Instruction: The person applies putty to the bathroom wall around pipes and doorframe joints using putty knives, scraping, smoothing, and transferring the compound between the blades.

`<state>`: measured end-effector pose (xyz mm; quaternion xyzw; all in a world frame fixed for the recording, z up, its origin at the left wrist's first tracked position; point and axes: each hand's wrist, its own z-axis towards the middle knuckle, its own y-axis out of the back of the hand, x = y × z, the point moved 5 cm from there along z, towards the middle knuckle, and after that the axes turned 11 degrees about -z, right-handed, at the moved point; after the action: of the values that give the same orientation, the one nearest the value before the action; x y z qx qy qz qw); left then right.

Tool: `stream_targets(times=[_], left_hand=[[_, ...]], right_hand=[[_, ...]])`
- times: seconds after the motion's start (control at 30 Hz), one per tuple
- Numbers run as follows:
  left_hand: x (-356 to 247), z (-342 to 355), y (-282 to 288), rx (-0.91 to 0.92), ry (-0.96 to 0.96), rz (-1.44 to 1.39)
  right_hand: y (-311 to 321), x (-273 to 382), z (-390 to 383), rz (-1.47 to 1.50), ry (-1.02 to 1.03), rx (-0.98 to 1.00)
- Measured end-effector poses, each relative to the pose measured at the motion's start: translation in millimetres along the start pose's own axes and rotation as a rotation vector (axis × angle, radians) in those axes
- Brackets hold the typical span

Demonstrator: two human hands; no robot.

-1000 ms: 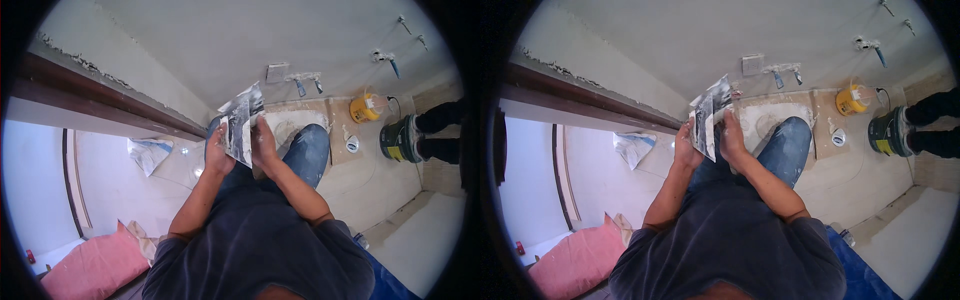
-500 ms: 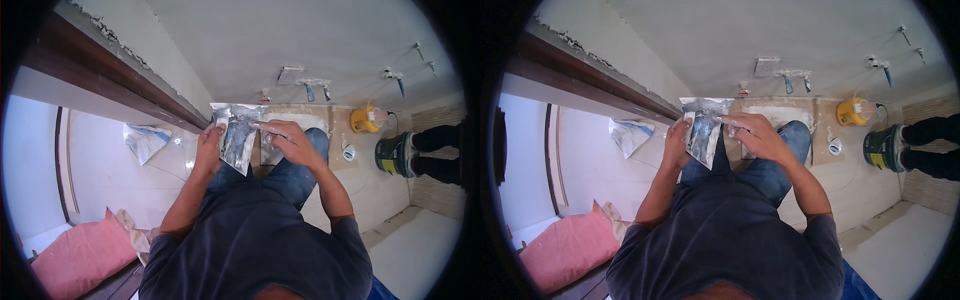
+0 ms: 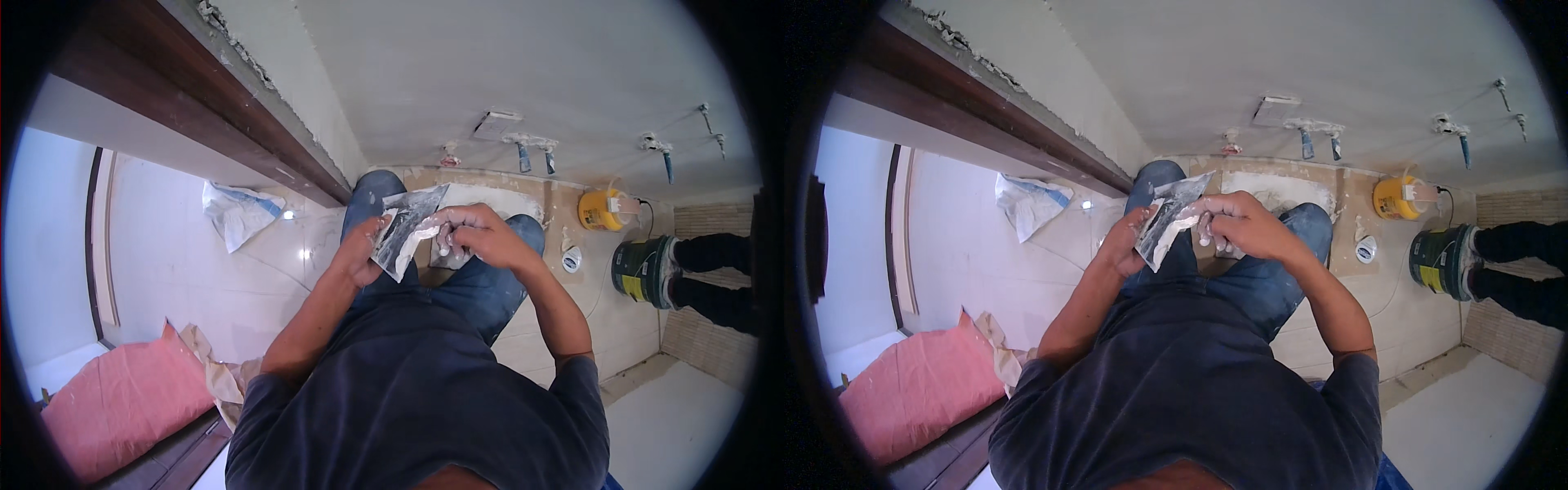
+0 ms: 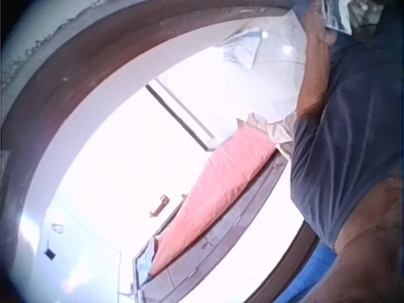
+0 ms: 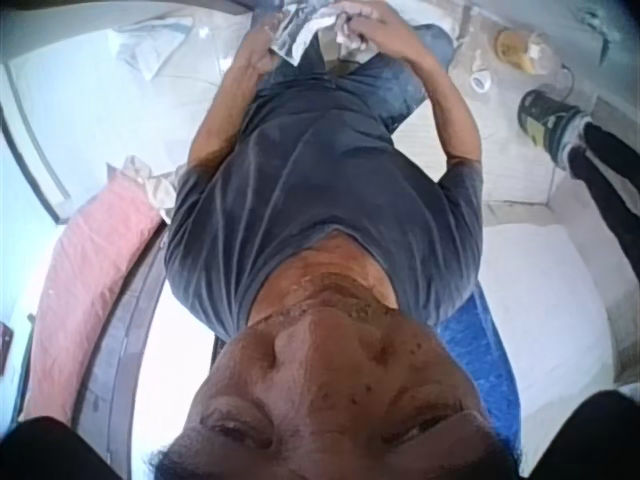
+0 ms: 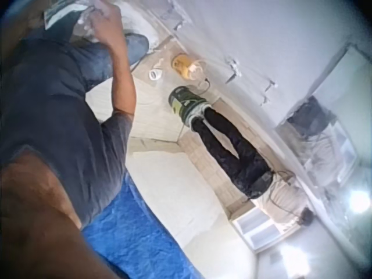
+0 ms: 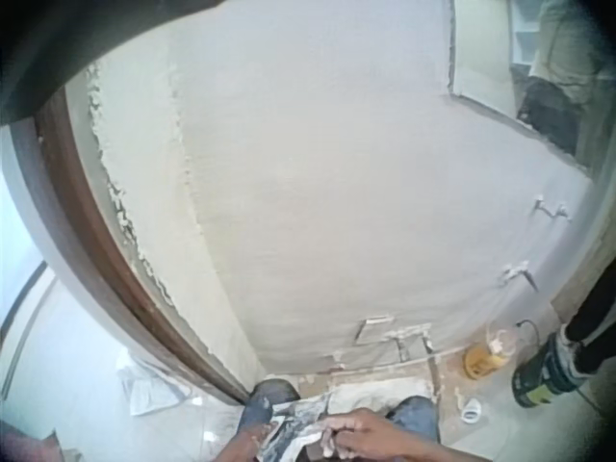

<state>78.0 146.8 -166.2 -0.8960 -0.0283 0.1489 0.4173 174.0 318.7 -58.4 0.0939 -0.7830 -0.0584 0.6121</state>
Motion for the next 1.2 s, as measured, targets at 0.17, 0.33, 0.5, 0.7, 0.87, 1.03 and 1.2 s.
stream_targets(times=[0.17, 0.33, 0.5, 0.7, 0.87, 1.03, 1.2], left_hand=[[-8, -1, 13, -0.046, -0.035, -0.004], [-10, -8, 42, 0.074, 0.002, -0.013], [-13, -33, 67, 0.11, 0.022, 0.04], [-26, -55, 81, 0.081, -0.095, 0.071], [-36, -72, 79, -0.034, -0.158, 0.124], [-43, -77, 85, -0.039, -0.237, 0.017], [-48, -85, 80, -0.013, -0.238, -0.016]], right_hand=[[5, 3, 7, 0.229, -0.152, 0.152], [13, 45, 14, 0.374, -0.041, 0.131], [40, 176, 24, -0.002, 0.295, -0.283], [73, 352, 45, -0.575, 0.901, -0.813], [98, 465, 64, -0.881, 0.926, -0.926], [105, 513, 72, -1.046, 0.809, -1.001], [101, 533, 77, -1.223, 0.828, -1.03]])
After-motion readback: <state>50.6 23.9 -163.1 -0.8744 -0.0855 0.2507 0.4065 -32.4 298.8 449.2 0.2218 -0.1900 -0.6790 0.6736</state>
